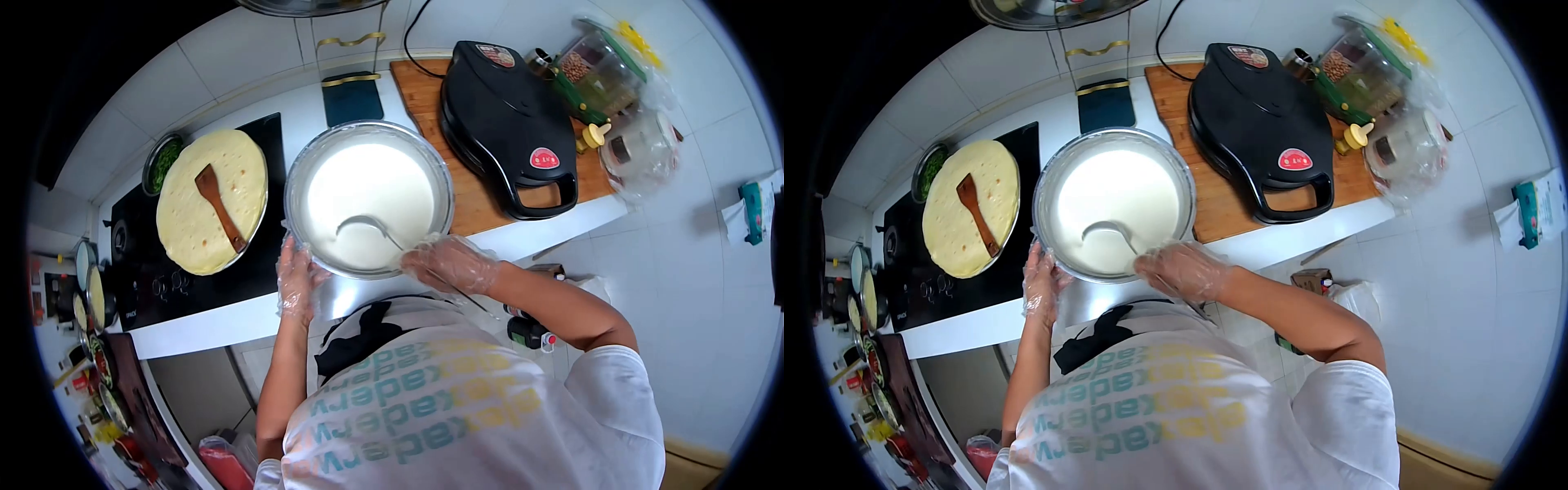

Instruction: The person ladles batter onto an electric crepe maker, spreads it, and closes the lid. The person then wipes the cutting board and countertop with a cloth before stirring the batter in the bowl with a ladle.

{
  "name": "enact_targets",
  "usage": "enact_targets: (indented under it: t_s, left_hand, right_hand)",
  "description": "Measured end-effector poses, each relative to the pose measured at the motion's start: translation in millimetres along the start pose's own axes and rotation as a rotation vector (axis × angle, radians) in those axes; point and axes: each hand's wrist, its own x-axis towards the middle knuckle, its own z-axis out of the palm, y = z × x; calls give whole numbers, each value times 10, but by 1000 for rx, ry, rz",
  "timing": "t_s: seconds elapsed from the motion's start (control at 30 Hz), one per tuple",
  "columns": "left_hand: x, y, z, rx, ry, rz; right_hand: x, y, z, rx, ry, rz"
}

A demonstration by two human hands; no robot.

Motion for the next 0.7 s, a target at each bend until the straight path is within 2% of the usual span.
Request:
enact_targets:
  t_s: [0.07, 0.27, 0.33, 0.43, 0.47, 0.57, 0.7]
  left_hand:
    - [-28, 31, 10, -17, -7, 1]
    - [-28, 51, 38, 3, 8, -9]
    - [-28, 42, 11, 13, -17, 4]
    - [-64, 91, 19, 7, -48, -13]
    - [-60, 87, 25, 3, -35, -16]
    - [-98, 122, 37, -31, -57, -10]
    - [-90, 106, 32, -49, -57, 2]
  right_hand:
    - [-153, 28, -78, -26, -34, 33]
    - [-250, 269, -391, -357, -58, 84]
    - [-179, 496, -393, -315, 179, 5]
    - [69, 716, -450, 125, 208, 213]
    - [136, 706, -506, 13, 276, 49]
    - [362, 641, -478, -10, 259, 155]
    - [632, 611, -296, -49, 336, 91]
